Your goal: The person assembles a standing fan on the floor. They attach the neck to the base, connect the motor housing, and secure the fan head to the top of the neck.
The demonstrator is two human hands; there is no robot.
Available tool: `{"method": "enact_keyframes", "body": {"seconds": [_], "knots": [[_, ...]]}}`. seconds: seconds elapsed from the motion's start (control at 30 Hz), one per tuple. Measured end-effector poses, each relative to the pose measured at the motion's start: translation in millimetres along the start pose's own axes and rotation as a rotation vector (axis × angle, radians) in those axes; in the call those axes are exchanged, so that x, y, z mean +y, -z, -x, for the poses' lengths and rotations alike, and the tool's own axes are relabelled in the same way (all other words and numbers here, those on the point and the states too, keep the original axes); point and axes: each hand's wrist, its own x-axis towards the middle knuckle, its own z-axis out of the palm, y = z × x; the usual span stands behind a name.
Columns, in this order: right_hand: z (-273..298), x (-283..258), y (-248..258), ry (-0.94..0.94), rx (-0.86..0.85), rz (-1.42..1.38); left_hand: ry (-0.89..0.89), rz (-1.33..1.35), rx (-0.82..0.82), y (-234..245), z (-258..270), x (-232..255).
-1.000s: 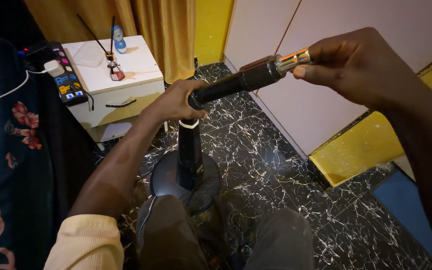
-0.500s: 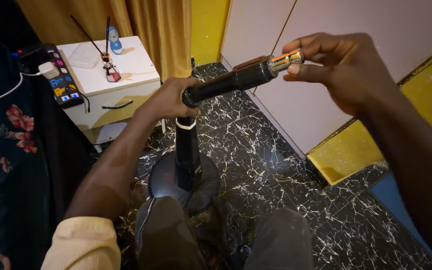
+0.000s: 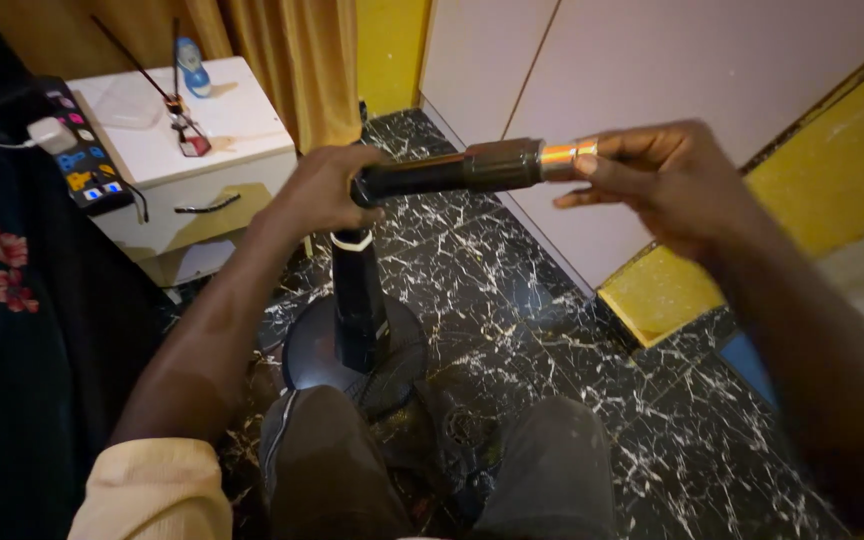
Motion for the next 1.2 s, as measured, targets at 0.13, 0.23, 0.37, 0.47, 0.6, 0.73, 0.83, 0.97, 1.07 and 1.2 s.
{"method": "enact_keyframes", "body": {"seconds": [0.13, 0.23, 0.37, 0.47, 0.6, 0.73, 0.83, 0.97, 1.07, 1.2], "knots": [[10.0, 75.7, -33.3, 0.103, 0.181, -0.35, -0.007, -0.005, -0.001, 0.2, 5.4, 7.0], [13.3, 147.8, -65.7, 0.245, 0.254, -0.863, -0.118, -0.185, -0.035, -9.1, 3.1, 11.1], [7.1, 222.6, -102.0, 0.18, 0.326, -1.135, -0.3, -0.386, 0.014, -22.5, -2.2, 12.5], [11.7, 248.4, -109.1, 0.095, 0.236, -1.22, -0.33, -0.483, -0.004, -31.1, -6.5, 14.2], [22.9, 252.1, -108.0, -0.029, 0.126, -1.271, -0.384, -0.497, 0.008, -28.7, -4.0, 13.8], [31.8, 257.0, -109.0, -0.064, 0.131, -1.206, -0.365, -0.51, -0.006, -32.7, -5.0, 19.8], [33.7, 264.7, -111.8, -0.039, 0.205, -1.192, -0.366, -0.562, -0.012, -32.7, -8.7, 21.7], [37.8, 270.0, -128.5, -0.01, 0.234, -1.212, -0.358, -0.549, -0.063, -34.7, -8.2, 26.3], [35.4, 278.6, -136.2, 0.099, 0.163, -1.272, -0.382, -0.57, -0.079, -29.9, -9.3, 27.9], [28.6, 293.4, -146.8, 0.256, -0.077, -1.288, -0.461, -0.607, -0.075, -34.9, -8.6, 29.7]]}}
